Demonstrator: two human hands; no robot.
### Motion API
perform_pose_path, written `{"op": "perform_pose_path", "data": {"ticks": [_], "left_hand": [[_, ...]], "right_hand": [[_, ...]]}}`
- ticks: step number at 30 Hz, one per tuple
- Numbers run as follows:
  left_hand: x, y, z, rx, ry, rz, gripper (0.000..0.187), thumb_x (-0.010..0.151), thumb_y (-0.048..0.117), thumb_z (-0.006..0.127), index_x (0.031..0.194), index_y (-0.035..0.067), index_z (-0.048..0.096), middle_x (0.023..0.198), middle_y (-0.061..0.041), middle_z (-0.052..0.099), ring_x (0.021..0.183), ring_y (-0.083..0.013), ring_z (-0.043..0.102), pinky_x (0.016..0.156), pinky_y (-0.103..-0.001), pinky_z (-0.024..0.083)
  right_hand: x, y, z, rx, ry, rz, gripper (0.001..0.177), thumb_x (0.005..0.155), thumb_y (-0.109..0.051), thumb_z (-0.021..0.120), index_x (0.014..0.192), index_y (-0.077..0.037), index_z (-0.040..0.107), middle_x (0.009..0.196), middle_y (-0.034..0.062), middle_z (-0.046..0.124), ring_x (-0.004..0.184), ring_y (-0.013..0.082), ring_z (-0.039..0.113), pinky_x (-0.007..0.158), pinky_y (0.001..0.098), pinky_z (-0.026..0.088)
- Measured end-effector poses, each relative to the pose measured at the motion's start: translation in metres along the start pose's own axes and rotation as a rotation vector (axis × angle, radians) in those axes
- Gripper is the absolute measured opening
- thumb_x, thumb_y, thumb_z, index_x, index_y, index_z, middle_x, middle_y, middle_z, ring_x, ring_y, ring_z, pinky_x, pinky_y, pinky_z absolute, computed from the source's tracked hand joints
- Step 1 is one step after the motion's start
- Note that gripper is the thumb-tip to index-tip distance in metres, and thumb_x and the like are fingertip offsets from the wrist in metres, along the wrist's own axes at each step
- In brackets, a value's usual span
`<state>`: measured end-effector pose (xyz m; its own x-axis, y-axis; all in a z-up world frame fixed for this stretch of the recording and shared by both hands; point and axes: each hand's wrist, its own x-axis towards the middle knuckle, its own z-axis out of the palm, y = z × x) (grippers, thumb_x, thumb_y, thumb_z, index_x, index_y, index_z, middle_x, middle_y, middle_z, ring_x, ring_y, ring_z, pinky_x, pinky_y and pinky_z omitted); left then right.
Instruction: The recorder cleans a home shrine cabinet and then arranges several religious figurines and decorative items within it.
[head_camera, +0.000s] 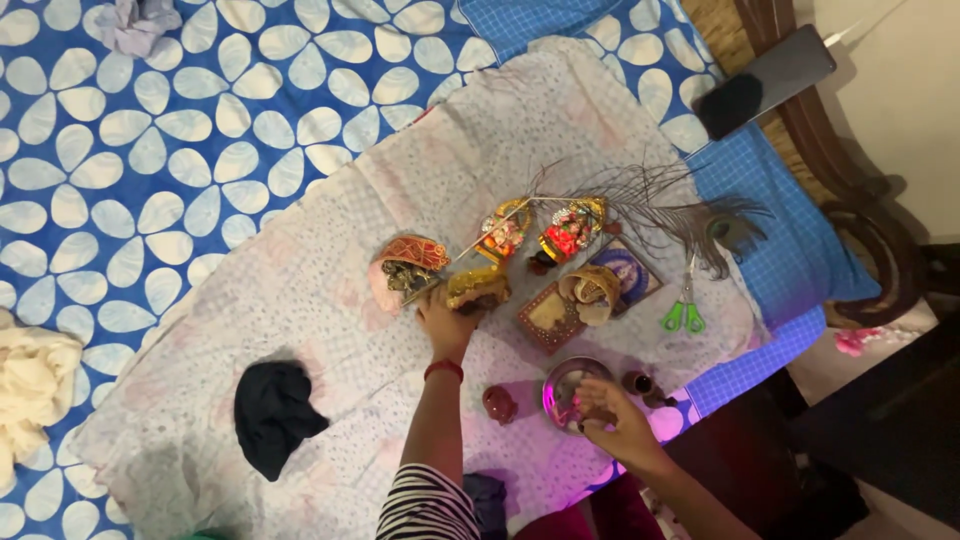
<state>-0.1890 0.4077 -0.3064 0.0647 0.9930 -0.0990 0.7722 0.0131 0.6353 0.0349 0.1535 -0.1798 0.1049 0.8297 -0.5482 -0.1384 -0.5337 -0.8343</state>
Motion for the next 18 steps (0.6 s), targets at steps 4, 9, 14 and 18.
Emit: {"op": "perform_pose_path", "data": {"ticks": [4, 9, 14, 18], "left_hand": [[0.000, -0.002, 0.007, 0.001, -0.072, -0.019, 0.091, 0.057, 0.039, 0.097, 0.135, 0.015, 0.057, 0.135, -0.007, 0.059, 0.132, -0.0319, 0.047, 0.103, -0.060, 0.037], [0.001, 0.018, -0.010, 0.032, -0.117, -0.103, 0.094, 0.058, 0.037, 0.097, 0.138, 0.015, 0.053, 0.140, -0.005, 0.056, 0.135, -0.0323, 0.045, 0.095, -0.062, 0.042], [-0.008, 0.016, -0.012, -0.094, -0.097, -0.206, 0.083, 0.055, 0.022, 0.096, 0.129, 0.012, 0.061, 0.124, -0.007, 0.066, 0.117, -0.0321, 0.058, 0.089, -0.054, 0.050], [-0.030, -0.013, -0.010, -0.455, -0.095, -0.190, 0.059, 0.055, 0.010, 0.090, 0.111, 0.004, 0.071, 0.097, -0.009, 0.079, 0.088, -0.0228, 0.077, 0.078, -0.036, 0.062]], "right_hand": [[-0.006, -0.013, -0.002, -0.050, -0.002, -0.021, 0.067, 0.080, 0.005, 0.069, 0.143, -0.006, 0.051, 0.122, 0.0085, 0.069, 0.110, 0.0179, 0.067, 0.097, 0.0338, 0.053], [-0.011, -0.011, -0.010, -0.161, 0.038, -0.046, 0.068, 0.078, 0.005, 0.069, 0.141, -0.010, 0.048, 0.122, 0.0061, 0.070, 0.117, 0.0172, 0.066, 0.100, 0.0338, 0.052], [-0.023, -0.001, -0.022, -0.165, 0.093, -0.002, 0.068, 0.077, 0.006, 0.071, 0.140, -0.011, 0.052, 0.124, 0.0041, 0.068, 0.120, 0.0168, 0.064, 0.100, 0.0343, 0.051], [-0.030, -0.003, -0.026, -0.135, 0.098, -0.008, 0.069, 0.076, 0.006, 0.072, 0.139, -0.013, 0.053, 0.127, 0.0022, 0.067, 0.122, 0.0161, 0.062, 0.100, 0.0347, 0.052]]}}
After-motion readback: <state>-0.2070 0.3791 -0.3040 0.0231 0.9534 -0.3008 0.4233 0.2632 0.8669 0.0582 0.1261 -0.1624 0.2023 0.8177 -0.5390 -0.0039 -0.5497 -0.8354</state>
